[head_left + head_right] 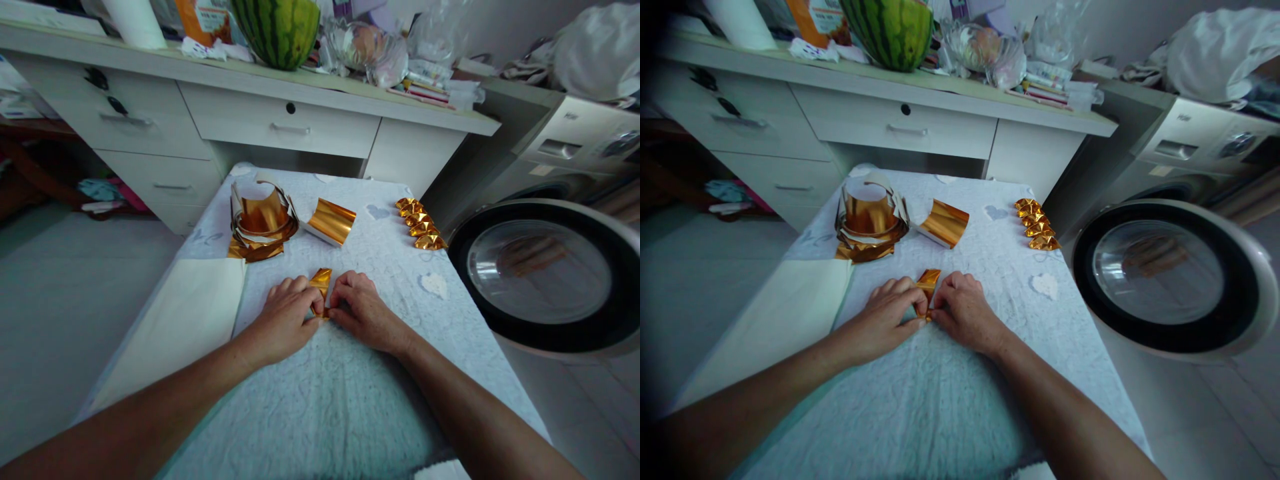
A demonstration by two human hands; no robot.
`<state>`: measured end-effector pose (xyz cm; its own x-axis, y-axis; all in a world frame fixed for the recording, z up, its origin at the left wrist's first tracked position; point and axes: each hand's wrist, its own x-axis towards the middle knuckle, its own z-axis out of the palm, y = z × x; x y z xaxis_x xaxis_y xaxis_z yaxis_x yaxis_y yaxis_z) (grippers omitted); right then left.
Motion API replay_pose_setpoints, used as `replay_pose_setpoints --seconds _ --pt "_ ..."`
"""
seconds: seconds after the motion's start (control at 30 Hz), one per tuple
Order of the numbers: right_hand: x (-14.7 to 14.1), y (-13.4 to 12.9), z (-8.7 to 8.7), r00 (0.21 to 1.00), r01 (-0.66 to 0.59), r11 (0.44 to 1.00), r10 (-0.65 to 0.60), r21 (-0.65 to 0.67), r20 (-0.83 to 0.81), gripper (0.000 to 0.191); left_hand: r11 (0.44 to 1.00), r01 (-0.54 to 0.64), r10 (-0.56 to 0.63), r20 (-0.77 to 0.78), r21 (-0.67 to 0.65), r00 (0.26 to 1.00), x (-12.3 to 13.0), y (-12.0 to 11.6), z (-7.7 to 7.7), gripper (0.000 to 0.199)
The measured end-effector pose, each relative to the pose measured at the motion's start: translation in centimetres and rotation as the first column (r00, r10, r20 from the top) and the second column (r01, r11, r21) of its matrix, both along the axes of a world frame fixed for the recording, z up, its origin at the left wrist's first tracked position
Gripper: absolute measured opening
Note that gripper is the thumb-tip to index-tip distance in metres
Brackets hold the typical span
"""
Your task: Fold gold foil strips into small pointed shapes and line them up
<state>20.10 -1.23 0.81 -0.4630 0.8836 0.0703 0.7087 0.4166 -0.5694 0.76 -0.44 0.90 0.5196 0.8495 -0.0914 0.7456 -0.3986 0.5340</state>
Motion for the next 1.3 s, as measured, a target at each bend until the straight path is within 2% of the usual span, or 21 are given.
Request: replay_pose_setpoints --seconds 0.27,0.4,0.53,0.7,0.9,1.3 --pt "-0.35 0.03 -0.43 0.999 0.041 0.999 -0.041 0.011 -0.009 0.006 0.998 0.042 -0.041 0.022 -0.043 0.999 -0.56 0.25 0.29 0.017" --pt "-0.33 0.05 -0.38 0.999 0.041 0.999 -0.041 0.014 -0.003 0.005 0.997 0.052 -0.05 0.039 -0.06 0.998 -0.54 0.44 0.29 0.011" --pt "-0.38 0.02 -0.23 0.999 0.035 0.999 -0.035 0.01 0.001 0.004 1.0 0.015 -0.014 0.037 -0.018 0.999 -0.18 0.33 0.09 0.005" --pt "-0.47 0.02 -0.16 0.999 0.038 0.999 -0.038 0.004 0.012 0.003 1.0 -0.026 0.025 0.026 0.015 0.999 0.12 0.04 -0.05 0.005" --pt "-0.47 -0.07 -0.31 0.999 0.039 0.999 -0.04 0.024 0.017 0.002 0.999 -0.021 0.02 0.027 0.034 0.999 0.07 0.02 -0.29 0.006" --pt "-0.68 -0.4 -0.32 0.989 0.104 0.994 -0.108 0.045 0.102 0.015 0.999 -0.034 0.034 0.016 0.031 0.999 0.17 0.0 -0.27 0.003"
